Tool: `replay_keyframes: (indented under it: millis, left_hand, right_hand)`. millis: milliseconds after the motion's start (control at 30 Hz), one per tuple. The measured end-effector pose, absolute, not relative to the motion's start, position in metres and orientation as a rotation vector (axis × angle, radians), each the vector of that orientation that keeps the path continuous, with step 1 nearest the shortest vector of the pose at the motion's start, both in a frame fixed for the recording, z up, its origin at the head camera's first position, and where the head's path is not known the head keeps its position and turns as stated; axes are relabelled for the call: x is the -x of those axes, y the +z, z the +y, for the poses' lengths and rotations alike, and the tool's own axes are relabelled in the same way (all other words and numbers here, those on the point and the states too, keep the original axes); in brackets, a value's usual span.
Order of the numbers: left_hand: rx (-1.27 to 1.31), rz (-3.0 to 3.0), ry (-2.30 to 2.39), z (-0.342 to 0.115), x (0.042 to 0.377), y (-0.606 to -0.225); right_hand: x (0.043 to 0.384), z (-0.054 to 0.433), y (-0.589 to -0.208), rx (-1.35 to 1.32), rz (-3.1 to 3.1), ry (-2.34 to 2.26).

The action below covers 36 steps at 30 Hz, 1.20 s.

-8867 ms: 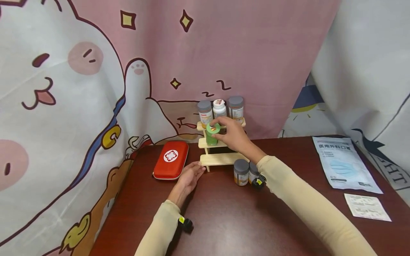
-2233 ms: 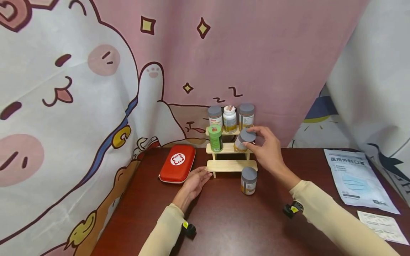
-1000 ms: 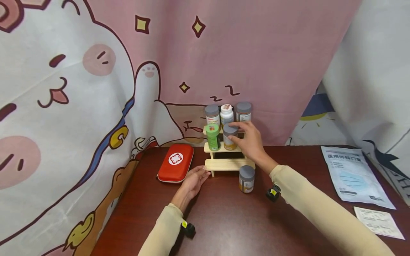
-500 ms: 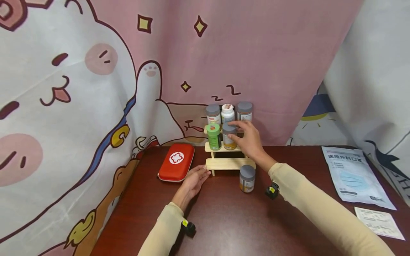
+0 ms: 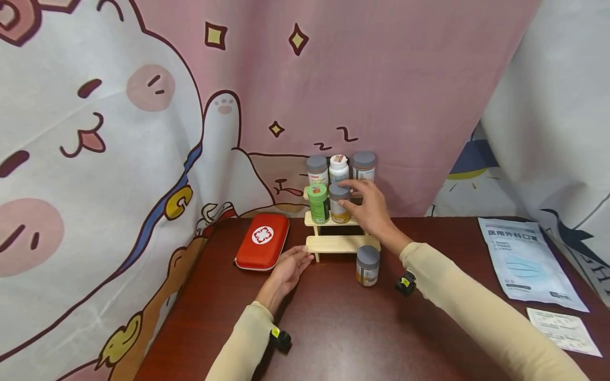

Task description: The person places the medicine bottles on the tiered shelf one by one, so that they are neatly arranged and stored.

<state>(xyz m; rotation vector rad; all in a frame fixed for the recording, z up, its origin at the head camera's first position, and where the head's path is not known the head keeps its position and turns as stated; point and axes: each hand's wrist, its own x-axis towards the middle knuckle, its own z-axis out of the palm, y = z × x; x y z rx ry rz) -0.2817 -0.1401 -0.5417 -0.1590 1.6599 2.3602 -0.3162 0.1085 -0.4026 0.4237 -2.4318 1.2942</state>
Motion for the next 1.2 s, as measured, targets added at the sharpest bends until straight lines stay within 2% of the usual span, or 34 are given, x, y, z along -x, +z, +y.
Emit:
replay_keyframes:
  millis: [333,733,1200]
  left_hand:
    - [0.183,1.685,2.371,-0.139,0.281,-0.54]
    - [0.173,1.672,2.367,-0.139,0.281,-0.546]
    - [0.184,1.674,2.371,-0.139,0.282,-0.542]
  right_hand:
    - [0.308,0.116,-0.4,-0.491,-2.386,1.273]
    - [0.269,0.14,-0.41,-0.544,-2.455,1.279]
    - [0.225,0.17,-0.449,-0.66,-2.604,1.153]
